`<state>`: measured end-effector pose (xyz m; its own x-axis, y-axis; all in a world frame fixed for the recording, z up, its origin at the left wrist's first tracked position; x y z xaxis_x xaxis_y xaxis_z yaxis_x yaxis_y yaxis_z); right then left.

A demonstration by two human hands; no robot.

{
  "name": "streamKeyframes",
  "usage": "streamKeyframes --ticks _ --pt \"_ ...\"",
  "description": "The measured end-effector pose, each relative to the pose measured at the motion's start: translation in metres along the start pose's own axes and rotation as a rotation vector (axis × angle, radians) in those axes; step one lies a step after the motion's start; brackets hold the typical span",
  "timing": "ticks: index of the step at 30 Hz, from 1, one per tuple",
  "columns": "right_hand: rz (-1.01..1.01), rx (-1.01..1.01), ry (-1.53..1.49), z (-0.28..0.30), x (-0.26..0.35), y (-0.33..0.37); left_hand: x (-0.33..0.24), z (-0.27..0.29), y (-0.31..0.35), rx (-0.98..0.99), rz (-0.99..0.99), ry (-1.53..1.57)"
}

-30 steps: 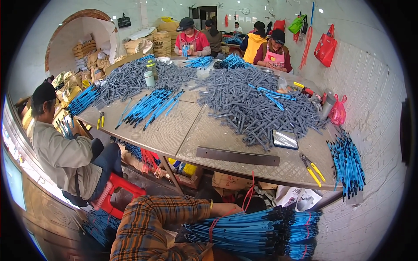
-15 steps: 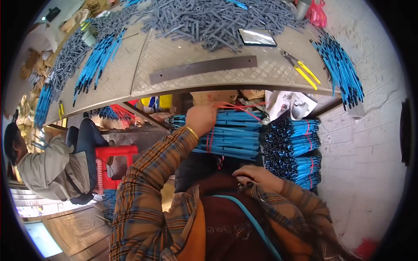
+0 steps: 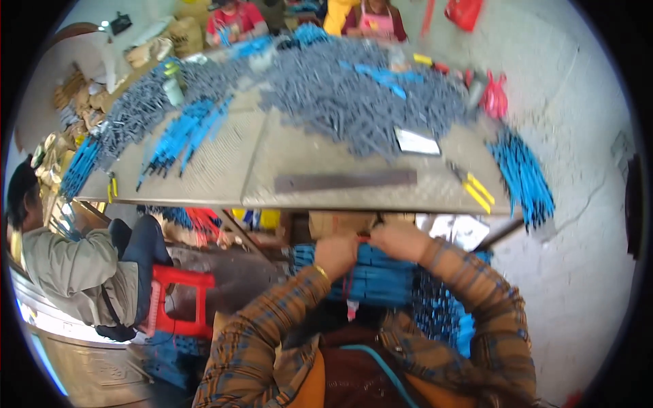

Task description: The person bundles plastic components together with rubber bands, then trims the bundled components using pliers.

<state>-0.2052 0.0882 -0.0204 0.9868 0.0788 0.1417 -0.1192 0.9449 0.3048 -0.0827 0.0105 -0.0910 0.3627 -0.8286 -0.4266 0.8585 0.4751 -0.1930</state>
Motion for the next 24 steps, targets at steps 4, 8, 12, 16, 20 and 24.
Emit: streamKeyframes --ticks 4,8,12,16,20,24 --pt "0.041 -0.068 -0.432 -0.006 -0.009 0.002 -0.006 0.005 0.003 0.092 0.02 0.026" --pt "0.117 -0.248 -0.973 0.012 0.019 -0.011 -0.001 0.01 0.009 0.038 0.003 0.065" --pt "0.074 -0.498 -1.597 -0.009 0.024 -0.03 0.003 0.004 0.005 0.036 0.021 0.054" --pt "-0.011 -0.733 -2.12 -0.019 0.033 -0.032 0.006 0.007 0.008 0.015 0.017 0.059" --pt "-0.076 -0.853 -2.281 -0.025 0.037 -0.025 0.002 0.016 0.02 0.029 0.022 0.171" --pt "-0.069 -0.819 -2.257 -0.026 0.067 -0.023 0.011 0.008 0.018 -0.03 0.118 0.261"
Point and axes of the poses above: each hand's wrist, its own y-axis away from the middle knuckle, its own z-axis out of the back of the hand, x = y × z, the point moved 3 cm from there along -y, towards the middle knuckle, and after that the axes turned 4 degrees about x, right-handed, at the moved point
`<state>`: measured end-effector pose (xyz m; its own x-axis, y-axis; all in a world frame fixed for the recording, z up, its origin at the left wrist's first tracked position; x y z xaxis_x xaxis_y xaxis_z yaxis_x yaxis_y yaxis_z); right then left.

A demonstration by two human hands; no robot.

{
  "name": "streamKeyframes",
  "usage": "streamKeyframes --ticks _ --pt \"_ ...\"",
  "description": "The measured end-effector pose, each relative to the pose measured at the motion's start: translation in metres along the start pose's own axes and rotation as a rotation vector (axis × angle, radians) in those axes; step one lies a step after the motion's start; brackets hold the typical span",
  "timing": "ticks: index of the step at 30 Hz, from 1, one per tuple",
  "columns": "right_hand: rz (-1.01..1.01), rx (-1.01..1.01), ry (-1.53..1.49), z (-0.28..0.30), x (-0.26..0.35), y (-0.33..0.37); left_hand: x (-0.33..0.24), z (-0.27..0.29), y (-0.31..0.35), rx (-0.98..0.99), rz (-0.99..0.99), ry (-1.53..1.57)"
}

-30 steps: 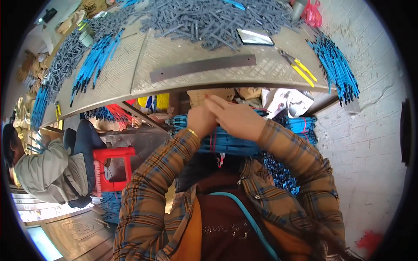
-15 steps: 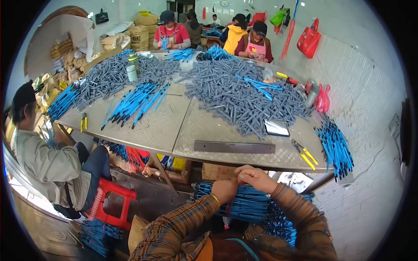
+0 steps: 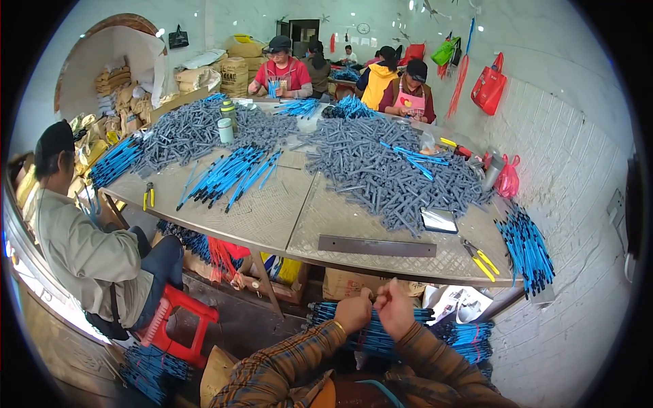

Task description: The person bundles plastic components together with rubber bands, then trims the bundled components using pliers.

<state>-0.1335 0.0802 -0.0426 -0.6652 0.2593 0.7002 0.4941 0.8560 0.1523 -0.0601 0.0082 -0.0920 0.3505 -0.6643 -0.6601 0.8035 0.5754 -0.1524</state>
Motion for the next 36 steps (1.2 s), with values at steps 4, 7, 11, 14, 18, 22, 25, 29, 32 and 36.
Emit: streamKeyframes --ticks 4,7,11,14,18,22,25,29,32,36 --pt "0.024 0.044 0.087 -0.003 -0.012 0.014 -0.003 -0.001 -0.005 0.077 0.027 -0.064" --pt "0.046 0.069 0.193 -0.001 -0.019 0.027 0.005 -0.005 -0.014 0.087 0.082 -0.073" --pt "0.024 0.126 0.466 0.011 -0.033 0.046 0.002 -0.011 -0.019 0.125 0.108 -0.086" --pt "-0.056 0.182 0.722 0.02 -0.044 0.055 -0.001 -0.011 -0.018 0.138 0.095 -0.102" --pt "-0.062 0.257 0.766 0.026 -0.045 0.059 -0.006 -0.01 -0.013 0.123 0.064 -0.116" --pt "-0.039 0.295 0.76 0.035 -0.045 0.058 -0.006 -0.009 -0.012 0.111 0.035 -0.096" --pt "-0.045 0.323 0.668 0.039 -0.046 0.058 -0.009 -0.006 -0.009 0.102 0.0 -0.091" --pt "-0.024 0.303 0.55 0.046 -0.046 0.057 -0.012 -0.002 -0.001 0.143 0.024 -0.104" --pt "-0.069 0.247 0.344 0.046 -0.046 0.058 -0.01 0.002 0.007 0.084 -0.004 0.044" --pt "-0.099 0.201 0.238 0.044 -0.046 0.059 -0.016 0.014 0.019 -0.1 -0.194 0.15"
Point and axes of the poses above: each hand's wrist, its own y-axis away from the middle knuckle, its own z-axis out of the back of the hand, x = y × z, the point moved 3 cm from there along -y, towards the middle knuckle, and after that the axes turned 4 degrees about x, right-handed, at the moved point
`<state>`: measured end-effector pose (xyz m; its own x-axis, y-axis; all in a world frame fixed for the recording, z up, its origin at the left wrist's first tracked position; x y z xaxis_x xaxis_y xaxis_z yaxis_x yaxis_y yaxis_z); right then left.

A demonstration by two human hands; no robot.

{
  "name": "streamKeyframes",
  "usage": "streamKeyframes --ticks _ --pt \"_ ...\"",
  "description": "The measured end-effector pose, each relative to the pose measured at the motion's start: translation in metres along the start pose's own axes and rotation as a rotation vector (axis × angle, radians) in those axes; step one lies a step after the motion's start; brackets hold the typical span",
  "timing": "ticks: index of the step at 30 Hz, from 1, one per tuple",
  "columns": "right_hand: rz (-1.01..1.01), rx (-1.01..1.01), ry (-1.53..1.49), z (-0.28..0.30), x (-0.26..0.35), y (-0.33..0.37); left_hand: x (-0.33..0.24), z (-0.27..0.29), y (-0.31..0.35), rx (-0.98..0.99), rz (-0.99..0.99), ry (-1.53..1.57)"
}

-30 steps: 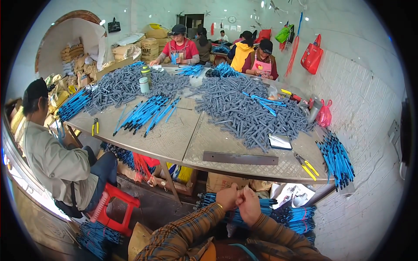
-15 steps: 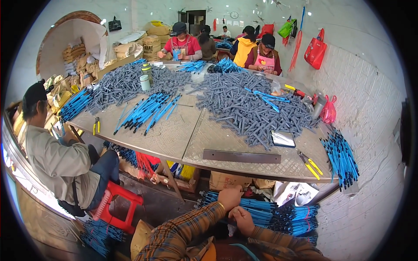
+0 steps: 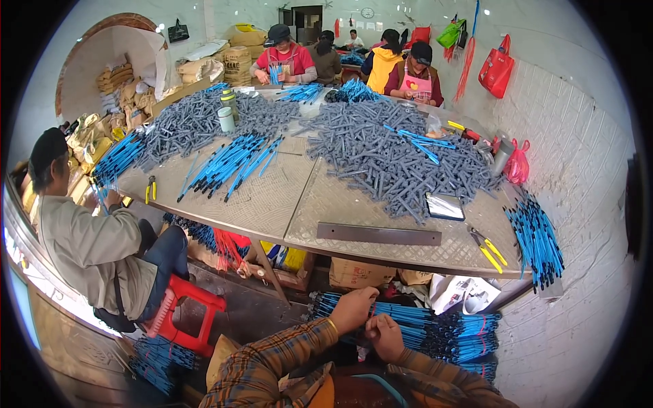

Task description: The person bundles plastic components together with rubber bands, then trims the bundled components using pliers.

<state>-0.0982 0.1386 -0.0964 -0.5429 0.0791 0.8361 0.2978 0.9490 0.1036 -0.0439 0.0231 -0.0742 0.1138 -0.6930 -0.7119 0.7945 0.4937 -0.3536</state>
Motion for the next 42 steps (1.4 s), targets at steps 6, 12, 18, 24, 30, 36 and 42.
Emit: streamKeyframes --ticks 6,12,18,24,30,36,42 --pt "0.014 0.017 -0.027 0.005 -0.005 0.0 -0.022 0.029 0.012 -0.088 -0.194 -0.237" --pt "-0.007 0.02 -0.035 0.003 -0.002 0.003 -0.023 0.044 0.035 0.107 0.179 -0.195" --pt "0.018 0.061 -0.032 0.005 -0.005 0.002 0.005 0.038 0.064 0.285 0.453 0.02" --pt "-0.002 0.062 -0.054 0.006 -0.008 0.003 -0.007 0.031 0.089 0.418 1.052 0.843" --pt "0.003 0.043 -0.053 0.007 -0.006 0.003 -0.015 0.017 0.093 0.276 0.986 0.939" --pt "0.032 0.047 -0.028 0.011 -0.003 0.003 -0.014 0.01 0.082 0.115 0.148 0.373" --pt "-0.059 0.133 -0.028 0.0 -0.015 -0.003 -0.022 0.034 0.061 0.164 -0.138 -0.294"
Point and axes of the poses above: each hand's wrist, its own y-axis away from the middle knuckle, its own z-axis out of the back of the hand, x = y × z, the point moved 3 cm from there along -y, towards the middle knuckle, and after that the axes turned 4 degrees about x, right-handed, at the moved point
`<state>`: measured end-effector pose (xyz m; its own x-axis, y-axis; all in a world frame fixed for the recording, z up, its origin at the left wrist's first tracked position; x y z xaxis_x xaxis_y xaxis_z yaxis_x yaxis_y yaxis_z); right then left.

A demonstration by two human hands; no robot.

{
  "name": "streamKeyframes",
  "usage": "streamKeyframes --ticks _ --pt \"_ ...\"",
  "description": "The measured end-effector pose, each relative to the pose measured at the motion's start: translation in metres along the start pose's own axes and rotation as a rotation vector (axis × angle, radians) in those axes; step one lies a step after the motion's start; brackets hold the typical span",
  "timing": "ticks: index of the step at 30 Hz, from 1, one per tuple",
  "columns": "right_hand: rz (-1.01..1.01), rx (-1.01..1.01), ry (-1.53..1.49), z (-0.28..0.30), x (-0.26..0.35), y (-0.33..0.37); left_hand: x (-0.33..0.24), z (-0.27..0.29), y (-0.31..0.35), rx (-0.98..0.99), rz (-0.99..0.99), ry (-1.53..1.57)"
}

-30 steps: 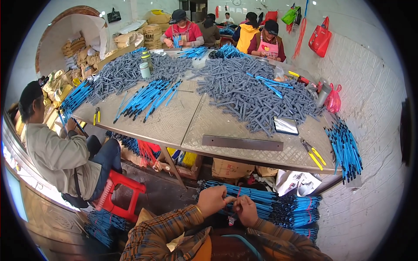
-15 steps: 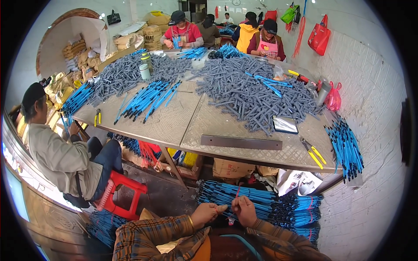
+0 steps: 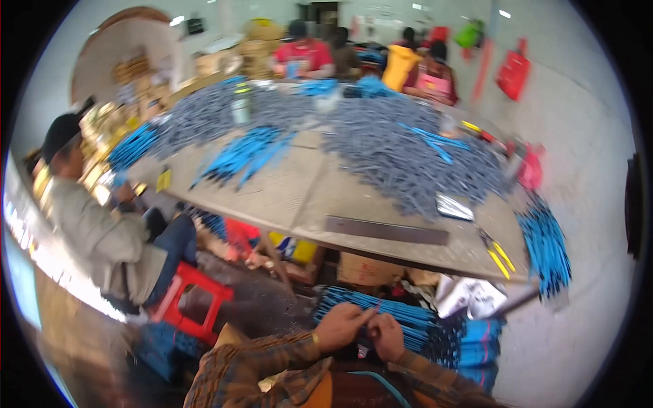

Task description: The person bundles plastic components together with rubber bands, then trims the bundled components using pliers.

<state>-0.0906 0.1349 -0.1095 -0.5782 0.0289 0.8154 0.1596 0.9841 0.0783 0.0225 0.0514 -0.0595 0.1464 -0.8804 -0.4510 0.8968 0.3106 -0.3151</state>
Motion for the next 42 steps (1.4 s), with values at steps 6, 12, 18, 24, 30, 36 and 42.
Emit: streamKeyframes --ticks 6,12,18,24,30,36,42 --pt "0.234 -0.073 0.392 0.011 0.016 0.011 0.015 -0.039 -0.035 -0.141 -0.303 0.165" --pt "0.061 -0.219 -0.005 0.009 0.017 0.011 0.027 -0.039 -0.04 -0.057 -0.315 0.203" --pt "0.027 -0.072 -0.049 -0.015 0.019 0.008 0.034 -0.038 -0.029 -0.033 -0.288 0.194" --pt "0.046 -0.12 -0.183 -0.028 0.043 0.007 0.025 -0.029 -0.037 -0.008 -0.277 0.214" --pt "0.08 -0.092 -0.247 -0.031 0.055 0.003 0.024 -0.027 -0.038 0.008 -0.216 0.214" --pt "0.089 -0.107 -0.201 -0.026 0.056 -0.002 0.027 -0.028 -0.032 -0.093 -0.04 0.275" --pt "0.128 -0.02 -0.166 -0.013 0.066 -0.004 0.032 -0.039 -0.048 0.025 -0.058 0.352"
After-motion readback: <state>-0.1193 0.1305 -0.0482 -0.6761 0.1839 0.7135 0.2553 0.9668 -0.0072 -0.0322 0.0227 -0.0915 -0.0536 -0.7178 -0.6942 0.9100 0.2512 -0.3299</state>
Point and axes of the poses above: each hand's wrist, its own y-axis away from the middle knuckle, its own z-axis out of the back of the hand, x = y × z, the point moved 3 cm from there along -y, towards the middle knuckle, and after that the axes turned 4 degrees about x, right-handed, at the moved point
